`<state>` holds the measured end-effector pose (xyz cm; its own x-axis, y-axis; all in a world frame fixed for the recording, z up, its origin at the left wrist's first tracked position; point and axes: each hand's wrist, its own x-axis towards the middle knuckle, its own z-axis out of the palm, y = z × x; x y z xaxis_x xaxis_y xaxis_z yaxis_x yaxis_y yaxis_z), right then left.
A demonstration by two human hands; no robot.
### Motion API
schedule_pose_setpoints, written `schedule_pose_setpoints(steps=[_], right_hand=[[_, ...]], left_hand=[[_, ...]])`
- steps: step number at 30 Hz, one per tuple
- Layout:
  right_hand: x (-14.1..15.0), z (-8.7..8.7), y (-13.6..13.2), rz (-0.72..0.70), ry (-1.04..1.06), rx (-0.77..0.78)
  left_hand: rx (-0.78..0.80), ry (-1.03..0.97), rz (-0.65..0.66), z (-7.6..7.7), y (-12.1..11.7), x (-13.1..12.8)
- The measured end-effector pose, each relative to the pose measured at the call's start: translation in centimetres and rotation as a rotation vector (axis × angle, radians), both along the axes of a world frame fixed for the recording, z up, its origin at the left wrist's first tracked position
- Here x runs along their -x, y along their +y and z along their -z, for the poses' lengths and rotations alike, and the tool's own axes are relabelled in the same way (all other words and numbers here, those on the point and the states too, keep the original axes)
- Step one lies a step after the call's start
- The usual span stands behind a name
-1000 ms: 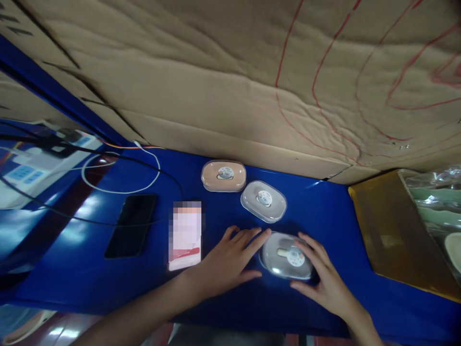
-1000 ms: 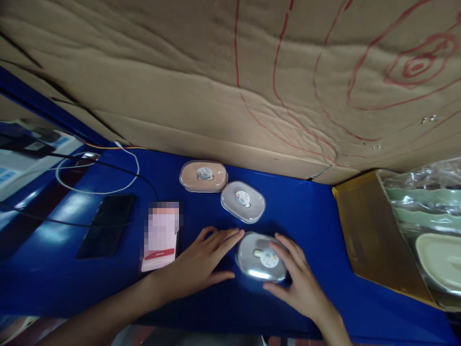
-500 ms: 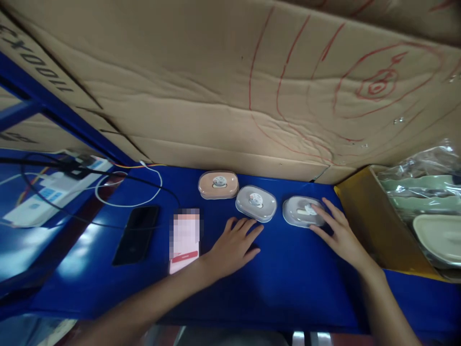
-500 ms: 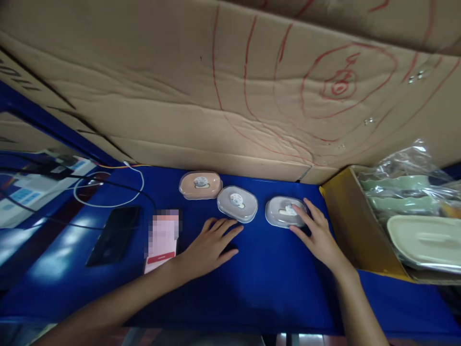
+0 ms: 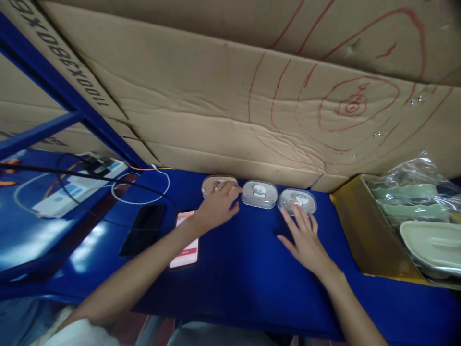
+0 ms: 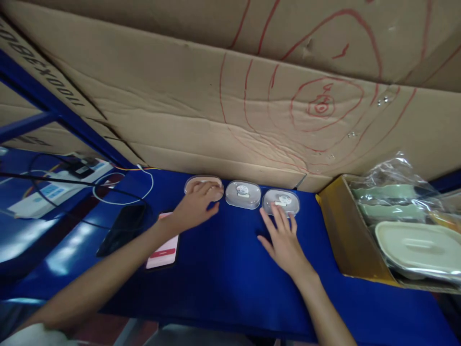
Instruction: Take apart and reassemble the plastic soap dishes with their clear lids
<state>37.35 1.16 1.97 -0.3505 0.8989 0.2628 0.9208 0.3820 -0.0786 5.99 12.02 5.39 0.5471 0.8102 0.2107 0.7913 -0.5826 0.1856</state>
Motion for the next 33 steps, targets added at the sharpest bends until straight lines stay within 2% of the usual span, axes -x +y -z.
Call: schedule_pose_setpoints(steps=[4,7,10,13,16,19,22,26,29,33], right_hand=[[3.3,-0.4,-1.4,-0.157,0.014,0.064],[4.8,-0.7,-1.6,-0.218,0.019,0.069],[5.5,-0.8,-1.5,-0.236,0.046,0.073],[5.6,-0.4,-1.8,-0.271,0.114,0.063],[5.4,0.0,-2.3,-0.324,0.203,0.043],[5.2,0.4,-2.7,-0.361,0.295,0.002],[5.4,0.7,-2.7,-0.391,0.358,-0.041],[6.0,1.0,-2.4,-0.435,0.376,-0.003],[6.6,1.1,-2.4,-0.484,0.355,0.067],[7.3,1.6,-2.9,-0.518,0.258,0.152]], left_hand=[[0.035,0.066,-0.139,0.0,2.6,3.8],[0.082,0.117,-0.146,0.1,2.5,4.6],[0.097,0.142,-0.115,-0.1,0.1,4.5],[0.116,0.157,-0.077,0.0,-4.1,4.3],[0.172,0.097,0.046,0.5,-8.3,4.2],[0.205,0.001,0.137,0.8,-10.5,3.9],[0.176,-0.056,0.111,0.4,-9.6,3.5],[0.099,-0.008,-0.034,0.0,-5.4,3.1],[0.117,0.022,-0.031,0.1,-2.7,3.3],[0.148,0.055,0.007,0.9,-1.6,3.8]])
